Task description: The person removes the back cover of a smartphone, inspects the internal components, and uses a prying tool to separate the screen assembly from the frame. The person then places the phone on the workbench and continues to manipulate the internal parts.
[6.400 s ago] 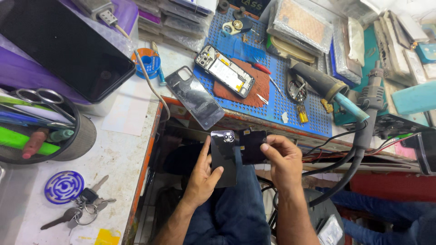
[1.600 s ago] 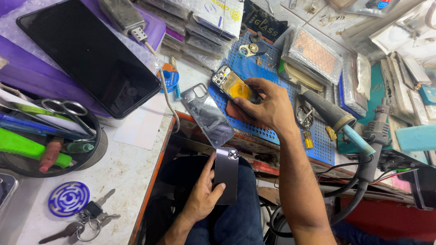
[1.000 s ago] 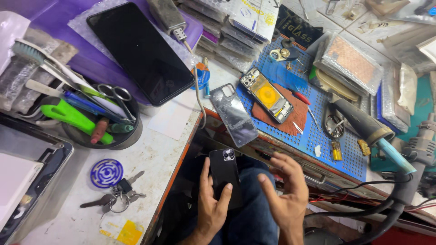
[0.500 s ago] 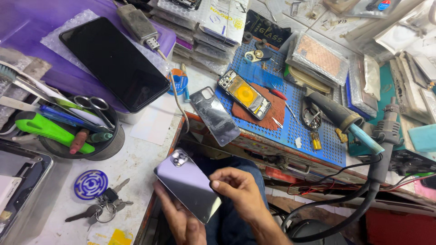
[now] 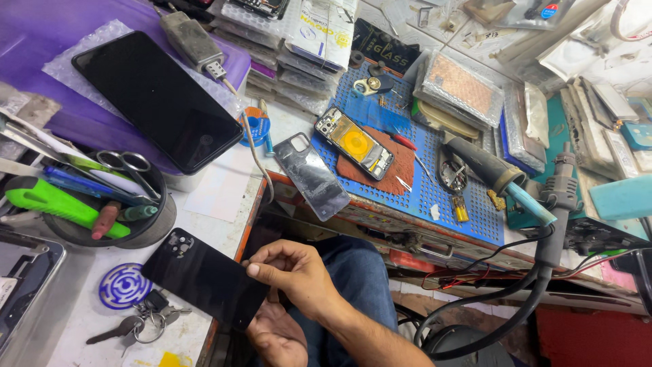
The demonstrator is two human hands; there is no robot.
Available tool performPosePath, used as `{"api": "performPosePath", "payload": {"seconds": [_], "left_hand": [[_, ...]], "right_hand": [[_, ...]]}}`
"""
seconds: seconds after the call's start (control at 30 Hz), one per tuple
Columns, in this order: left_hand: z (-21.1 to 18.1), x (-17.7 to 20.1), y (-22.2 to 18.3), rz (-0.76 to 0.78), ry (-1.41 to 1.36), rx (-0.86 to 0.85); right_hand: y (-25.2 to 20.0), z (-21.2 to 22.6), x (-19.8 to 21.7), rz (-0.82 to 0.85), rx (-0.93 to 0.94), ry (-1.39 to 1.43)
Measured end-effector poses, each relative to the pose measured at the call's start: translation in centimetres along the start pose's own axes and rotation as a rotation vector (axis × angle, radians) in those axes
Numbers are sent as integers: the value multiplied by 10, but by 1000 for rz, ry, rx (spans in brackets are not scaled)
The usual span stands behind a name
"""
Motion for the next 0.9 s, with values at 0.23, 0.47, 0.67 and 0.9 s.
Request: {"api": "performPosePath", "payload": {"seconds": [0.23, 0.47, 0.67, 0.9], "left_hand": [[-22, -3, 6, 76, 9, -52], [-14, -3, 6, 100, -44, 12], [-9, -1, 3, 79, -64, 68], [-12, -5, 7, 24, -48, 47]], "right_hand": [[-4, -18, 16, -53, 37, -7], [0, -24, 20, -45, 10, 166], [-5, -13, 24, -10, 100, 135], [-40, 52, 36, -57, 375, -275]]}}
Point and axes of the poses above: each hand's wrist, its own y-axis towards the middle knuckle, its own x-axis out of the back of the hand, z = x × y, the point moved 8 cm from there along y, towards the middle knuckle, and after that the axes turned 11 degrees about y, right-handed, at the moved point
